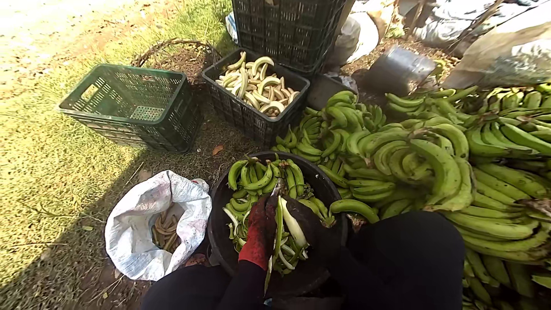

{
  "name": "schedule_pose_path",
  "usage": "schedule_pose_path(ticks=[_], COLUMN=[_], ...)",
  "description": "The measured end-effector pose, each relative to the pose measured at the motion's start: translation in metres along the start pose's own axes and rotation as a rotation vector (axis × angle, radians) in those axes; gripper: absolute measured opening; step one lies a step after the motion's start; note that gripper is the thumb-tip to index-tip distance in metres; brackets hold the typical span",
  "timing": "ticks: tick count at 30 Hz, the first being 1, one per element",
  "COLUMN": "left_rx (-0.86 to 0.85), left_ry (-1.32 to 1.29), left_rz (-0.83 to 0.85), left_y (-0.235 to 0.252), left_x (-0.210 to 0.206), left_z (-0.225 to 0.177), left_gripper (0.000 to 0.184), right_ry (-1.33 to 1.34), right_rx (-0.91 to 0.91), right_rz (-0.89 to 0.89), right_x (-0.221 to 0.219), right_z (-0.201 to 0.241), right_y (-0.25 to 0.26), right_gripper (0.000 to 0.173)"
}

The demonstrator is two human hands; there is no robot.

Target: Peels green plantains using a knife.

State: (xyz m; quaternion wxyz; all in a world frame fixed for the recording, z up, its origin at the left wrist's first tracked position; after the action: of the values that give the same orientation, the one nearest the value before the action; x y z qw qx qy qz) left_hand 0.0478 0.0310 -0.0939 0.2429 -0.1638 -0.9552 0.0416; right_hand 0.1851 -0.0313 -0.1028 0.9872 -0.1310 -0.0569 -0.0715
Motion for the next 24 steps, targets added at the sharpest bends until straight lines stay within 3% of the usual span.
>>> schedule_pose_path(ticks=[3, 6, 10, 13, 18, 22, 24], left_rx=[0.02, -0.17, -0.4, -0.484, -0.448, -0.507, -0.457], left_ry=[-0.09, -0.115, -0.005, 0.083, 0.144, 0.224, 0.277], left_rz=[0.013, 0.14, 0.35, 0.36, 0.371, 0.127, -0.003], left_y=[-0.004, -0.016, -0.04, -0.045, -0.037, -0.035, -0.032], left_x=[0.004, -0.003, -0.013, -0.012, -0.011, -0.012, -0.009], left_z=[0.002, -0.004, -0.017, -0.02, -0.018, -0.019, -0.021], left_gripper=[0.048, 0.044, 0.041, 0.039, 0.039, 0.04, 0.041], right_ry=[0.265, 0.762, 0.996, 0.98, 0.735, 0.841, 0.825], right_rx=[-0.062, -0.211, -0.158, -0.174, -0.247, -0.166, -0.059], right_rz=[0.121, 0.165, 0.311, 0.407, 0.246, 0.184, 0.153], right_x=[0.003, 0.02, 0.044, 0.043, 0.031, 0.019, 0.011], right_z=[-0.011, -0.021, -0.019, -0.013, -0.003, 0.005, 0.002], right_y=[0.003, 0.018, 0.031, 0.031, 0.028, 0.025, 0.022], right_gripper=[0.05, 0.049, 0.054, 0.053, 0.051, 0.047, 0.042])
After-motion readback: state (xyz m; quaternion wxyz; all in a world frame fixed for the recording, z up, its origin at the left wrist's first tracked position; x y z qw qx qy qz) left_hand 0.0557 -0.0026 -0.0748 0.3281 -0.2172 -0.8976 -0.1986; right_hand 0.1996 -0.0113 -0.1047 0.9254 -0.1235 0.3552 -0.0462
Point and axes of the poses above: each hand's wrist, its own y-axis towards the middle knuckle, its own x-axis out of the back of the hand, z = x × y, the point moved 5 cm from there along y, towards the middle knuckle, and after that the axes turned 8 degrees about -y, right-handed, at the moved point
